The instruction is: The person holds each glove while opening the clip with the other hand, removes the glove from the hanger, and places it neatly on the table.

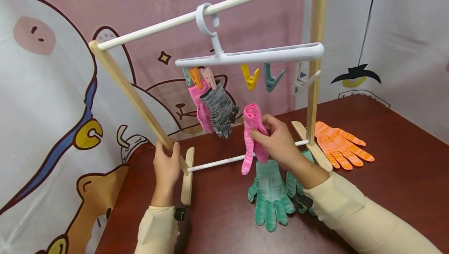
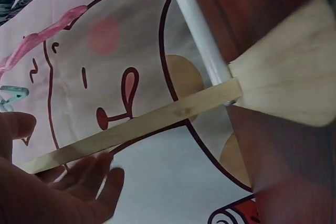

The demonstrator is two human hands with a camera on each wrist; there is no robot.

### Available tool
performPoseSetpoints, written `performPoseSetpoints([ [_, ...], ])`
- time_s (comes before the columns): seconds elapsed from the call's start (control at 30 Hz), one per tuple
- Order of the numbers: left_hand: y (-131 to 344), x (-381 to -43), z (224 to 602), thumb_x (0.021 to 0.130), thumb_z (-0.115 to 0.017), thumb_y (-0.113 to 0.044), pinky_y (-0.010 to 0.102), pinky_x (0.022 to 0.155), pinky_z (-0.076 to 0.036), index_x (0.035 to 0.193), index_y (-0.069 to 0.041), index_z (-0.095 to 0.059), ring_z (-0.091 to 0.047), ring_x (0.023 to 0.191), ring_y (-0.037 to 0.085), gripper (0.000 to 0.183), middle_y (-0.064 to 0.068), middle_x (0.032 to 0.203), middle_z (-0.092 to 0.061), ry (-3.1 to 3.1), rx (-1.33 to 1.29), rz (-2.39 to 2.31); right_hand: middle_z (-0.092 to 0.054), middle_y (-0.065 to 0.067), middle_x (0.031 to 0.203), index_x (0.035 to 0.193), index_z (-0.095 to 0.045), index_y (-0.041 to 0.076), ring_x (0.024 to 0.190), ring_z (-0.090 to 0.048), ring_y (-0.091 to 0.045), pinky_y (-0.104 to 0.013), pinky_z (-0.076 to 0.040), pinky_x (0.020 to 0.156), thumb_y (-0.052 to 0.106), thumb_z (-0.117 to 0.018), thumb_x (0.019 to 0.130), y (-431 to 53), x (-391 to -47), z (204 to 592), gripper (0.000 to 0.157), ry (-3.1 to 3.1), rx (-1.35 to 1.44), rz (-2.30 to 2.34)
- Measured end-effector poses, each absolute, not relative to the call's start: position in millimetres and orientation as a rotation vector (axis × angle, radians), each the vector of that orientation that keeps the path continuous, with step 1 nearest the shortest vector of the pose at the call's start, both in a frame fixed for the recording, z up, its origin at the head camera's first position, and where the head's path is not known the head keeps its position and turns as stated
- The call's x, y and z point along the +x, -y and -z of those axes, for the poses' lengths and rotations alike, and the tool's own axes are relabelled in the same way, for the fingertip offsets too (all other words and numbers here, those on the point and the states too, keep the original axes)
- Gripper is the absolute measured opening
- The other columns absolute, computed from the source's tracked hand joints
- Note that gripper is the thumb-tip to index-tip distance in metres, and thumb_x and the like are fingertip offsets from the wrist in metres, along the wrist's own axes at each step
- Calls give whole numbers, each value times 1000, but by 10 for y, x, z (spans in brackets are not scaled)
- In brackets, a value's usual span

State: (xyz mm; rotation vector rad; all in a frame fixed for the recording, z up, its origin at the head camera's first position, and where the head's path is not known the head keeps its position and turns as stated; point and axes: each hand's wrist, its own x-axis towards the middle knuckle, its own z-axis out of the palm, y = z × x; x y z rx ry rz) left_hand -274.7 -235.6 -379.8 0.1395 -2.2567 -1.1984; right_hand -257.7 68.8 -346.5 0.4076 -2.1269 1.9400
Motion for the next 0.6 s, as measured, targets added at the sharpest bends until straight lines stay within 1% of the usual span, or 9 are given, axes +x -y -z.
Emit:
performPoseSetpoints([
  [0.03, 2360, -2751, 3808, 91, -55, -31, 40, 77, -47, 115, -14, -50, -59, 93, 23, 29, 8, 103, -61, 2262, 146, 1188, -59, -8, 78, 97, -56, 5, 63, -55, -14, -30, -49, 53, 19, -67, 83, -686, -2576, 3464, 22, 2137, 419, -1936],
  [0.07, 2361, -2754, 3814, 92, -54, -29, 39, 73, -47, 113, -14, -51, -60, 89, 23, 26, 8, 101, -62, 2265, 151, 1181, -59, -8, 77, 96, -56, 5, 62, -55, -13, -29, -49, 53, 20, -68, 83, -686, -2595, 3490, 23, 2142, 434, -1932],
  [0.13, 2365, -2759, 3824, 93, -52, -26, 39, 72, -49, 113, -15, -52, -61, 88, 23, 23, 8, 101, -63, 2269, 157, 1173, -59, -7, 77, 95, -56, 5, 62, -55, -11, -28, -49, 53, 20, -69, 82, -681, -2603, 3504, 24, 2147, 463, -1937],
  [0.27, 2374, -2769, 3835, 94, -49, -18, 42, 73, -51, 114, -15, -53, -63, 93, 25, 20, 10, 104, -64, 2275, 164, 1171, -60, -7, 79, 95, -56, 3, 63, -56, -10, -29, -51, 54, 20, -70, 81, -672, -2617, 3528, 26, 2165, 509, -1957],
  [0.47, 2388, -2768, 3836, 95, -48, -16, 45, 74, -53, 115, -14, -55, -64, 95, 28, 21, 12, 108, -64, 2287, 170, 1171, -63, -7, 82, 96, -59, 6, 65, -58, -10, -27, -51, 56, 24, -73, 79, -652, -2633, 3550, 28, 2233, 494, -1968],
  [0.6, 2390, -2764, 3830, 95, -48, -15, 45, 73, -53, 114, -14, -55, -64, 97, 28, 21, 11, 110, -64, 2288, 165, 1182, -66, -8, 85, 104, -61, 9, 68, -62, -11, -28, -52, 60, 25, -74, 77, -635, -2633, 3575, 34, 2263, 497, -2008],
])
